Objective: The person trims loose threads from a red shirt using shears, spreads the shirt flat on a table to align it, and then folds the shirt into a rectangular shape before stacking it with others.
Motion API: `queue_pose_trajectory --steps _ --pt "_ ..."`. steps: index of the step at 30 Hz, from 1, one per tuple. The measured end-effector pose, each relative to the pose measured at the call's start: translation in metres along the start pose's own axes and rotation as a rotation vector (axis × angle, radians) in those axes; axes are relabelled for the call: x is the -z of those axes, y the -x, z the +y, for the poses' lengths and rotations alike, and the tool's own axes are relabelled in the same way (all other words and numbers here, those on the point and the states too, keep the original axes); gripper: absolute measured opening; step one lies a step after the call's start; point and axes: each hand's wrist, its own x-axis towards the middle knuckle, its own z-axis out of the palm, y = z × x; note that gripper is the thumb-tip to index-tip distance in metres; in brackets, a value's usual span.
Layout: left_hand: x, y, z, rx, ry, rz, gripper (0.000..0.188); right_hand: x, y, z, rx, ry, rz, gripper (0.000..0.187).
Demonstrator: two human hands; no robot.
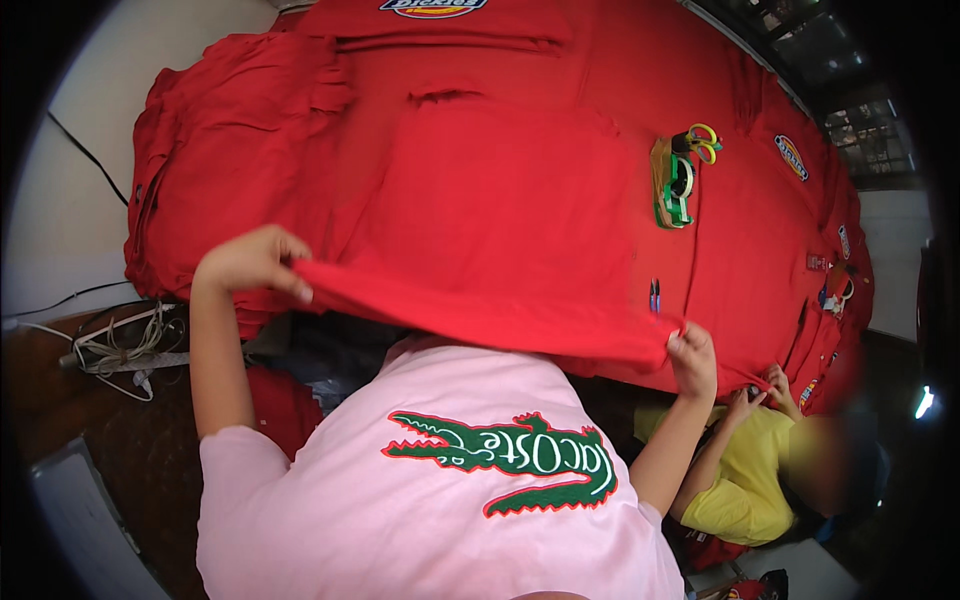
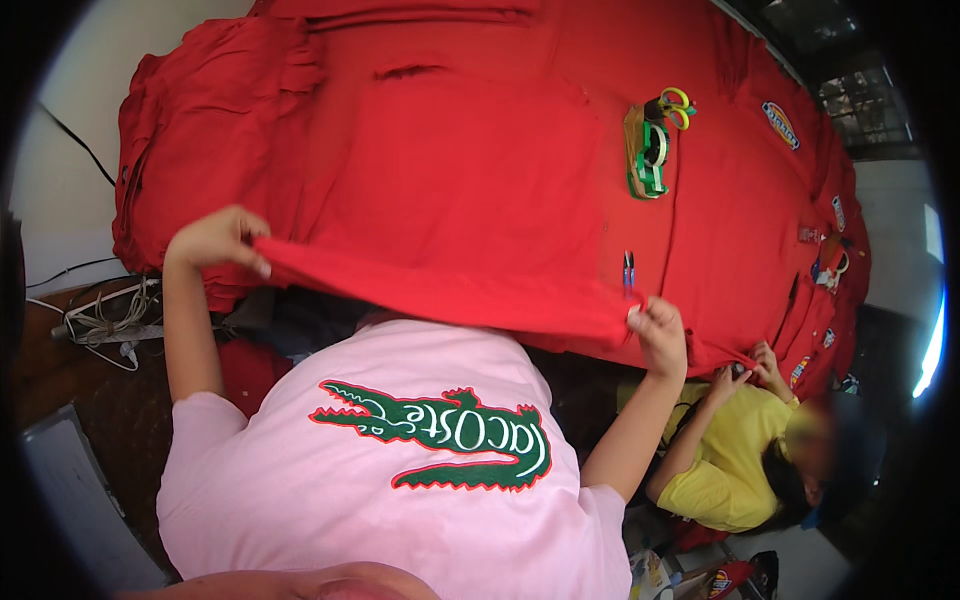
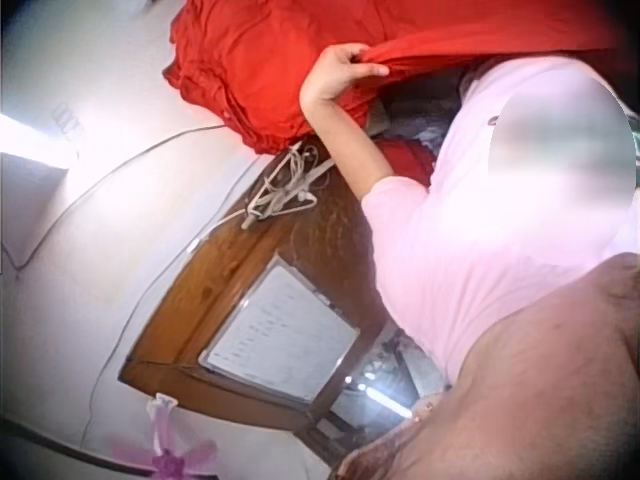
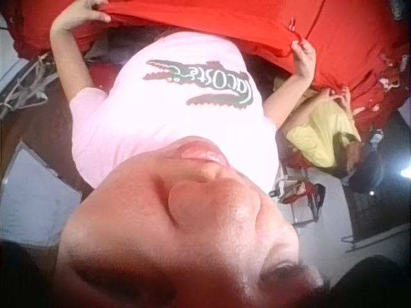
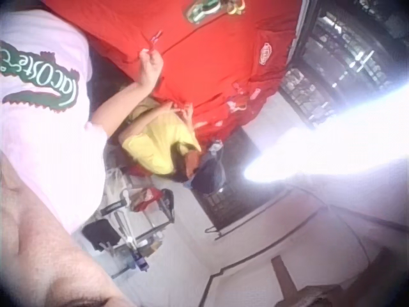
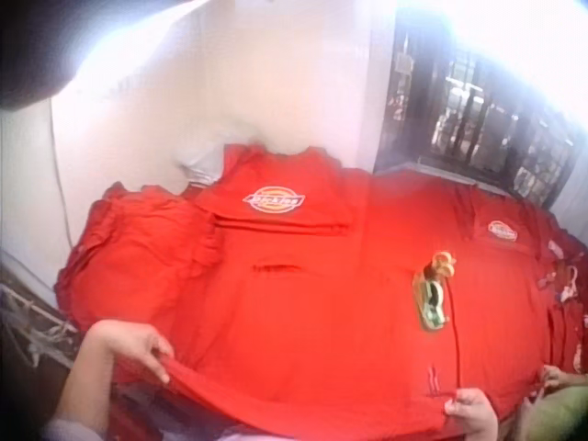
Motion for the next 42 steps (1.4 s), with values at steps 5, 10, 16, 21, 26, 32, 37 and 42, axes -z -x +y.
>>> queue_pose_trajectory --steps 5,10,16,21,26,32,37,42 --pt "0.082 -0.115 0.027 -0.305 0.103 0.596 0.034 -0.017 -0.155 -0.04 0.227 -0.32 0.299 0.028" --pt "0.015 -0.212 0.044 -0.372 -0.686 0.992 0.075 0.028 -0.209 0.026 -0.098 0.177 0.556 0.033" --pt "-0.167 -0.224 -0.005 -0.457 -0.816 0.578 0.102 -0.01 -0.11 0.15 0.044 0.605 0.657 0.053" --pt "-0.177 -0.243 -0.025 -0.391 -0.801 0.889 0.098 -0.051 -0.096 0.1 0.255 0.957 0.65 0.066" --pt "-0.151 -0.256 -0.031 -0.369 -0.74 0.933 0.096 -0.121 -0.099 0.04 0.455 1.54 0.18 0.091" --pt "-0.137 -0.234 -0.049 -0.404 -0.967 0.816 0.086 -0.105 -0.147 0.129 0.692 1.795 -0.017 0.06" --pt "-0.056 -0.183 -0.112 -0.328 -0.623 1.118 0.051 -0.06 -0.154 0.081 0.696 1.59 -0.041 0.041" --pt "-0.063 -0.118 -0.051 -0.474 -0.689 1.053 0.039 -0.003 -0.13 0.077 1.041 1.693 -0.279 0.034"
